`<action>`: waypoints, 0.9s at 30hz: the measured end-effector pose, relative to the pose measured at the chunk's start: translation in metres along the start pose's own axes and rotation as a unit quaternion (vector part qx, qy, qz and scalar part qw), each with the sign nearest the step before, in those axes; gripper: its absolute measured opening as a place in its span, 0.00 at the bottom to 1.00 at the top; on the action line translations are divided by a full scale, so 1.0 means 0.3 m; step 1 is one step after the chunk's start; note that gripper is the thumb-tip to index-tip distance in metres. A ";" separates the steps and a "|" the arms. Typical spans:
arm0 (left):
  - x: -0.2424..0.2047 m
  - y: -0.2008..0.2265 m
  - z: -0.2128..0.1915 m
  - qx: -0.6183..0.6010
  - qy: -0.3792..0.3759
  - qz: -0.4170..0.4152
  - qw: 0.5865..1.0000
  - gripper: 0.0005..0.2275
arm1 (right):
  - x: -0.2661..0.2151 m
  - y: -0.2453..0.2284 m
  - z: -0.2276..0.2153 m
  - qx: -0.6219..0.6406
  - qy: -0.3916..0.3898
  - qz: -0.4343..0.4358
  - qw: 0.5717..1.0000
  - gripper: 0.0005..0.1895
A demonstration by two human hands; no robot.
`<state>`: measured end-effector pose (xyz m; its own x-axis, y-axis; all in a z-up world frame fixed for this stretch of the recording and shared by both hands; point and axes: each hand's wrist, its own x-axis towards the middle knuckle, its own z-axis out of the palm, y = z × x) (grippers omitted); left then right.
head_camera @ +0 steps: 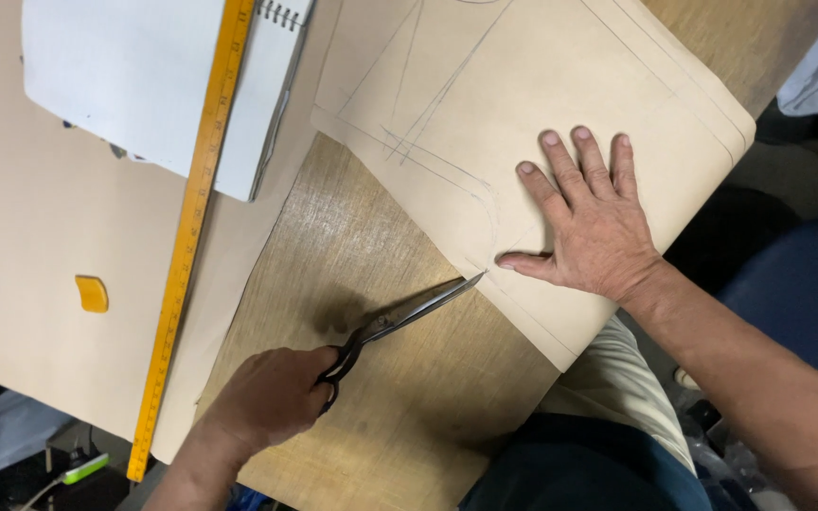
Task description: The person uses large shears to cut a beige paper pattern along pre-drawn lines on a wooden table. They rotate the paper and adjust their position to follow the curved and straight lines of the pattern.
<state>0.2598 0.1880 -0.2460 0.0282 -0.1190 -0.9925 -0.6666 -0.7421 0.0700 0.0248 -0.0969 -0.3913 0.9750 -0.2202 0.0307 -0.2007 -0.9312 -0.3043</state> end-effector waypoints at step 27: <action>0.075 0.179 0.552 -0.211 0.123 0.018 0.969 0.04 | -0.003 -0.011 -0.006 -0.030 -0.011 0.002 0.999 0.63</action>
<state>0.1013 0.2548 -0.2812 0.2223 -0.2651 -0.9383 -0.3071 -0.9324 0.1907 0.0246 -0.0943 -0.3888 0.9757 -0.2187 0.0084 -0.2099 -0.9460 -0.2471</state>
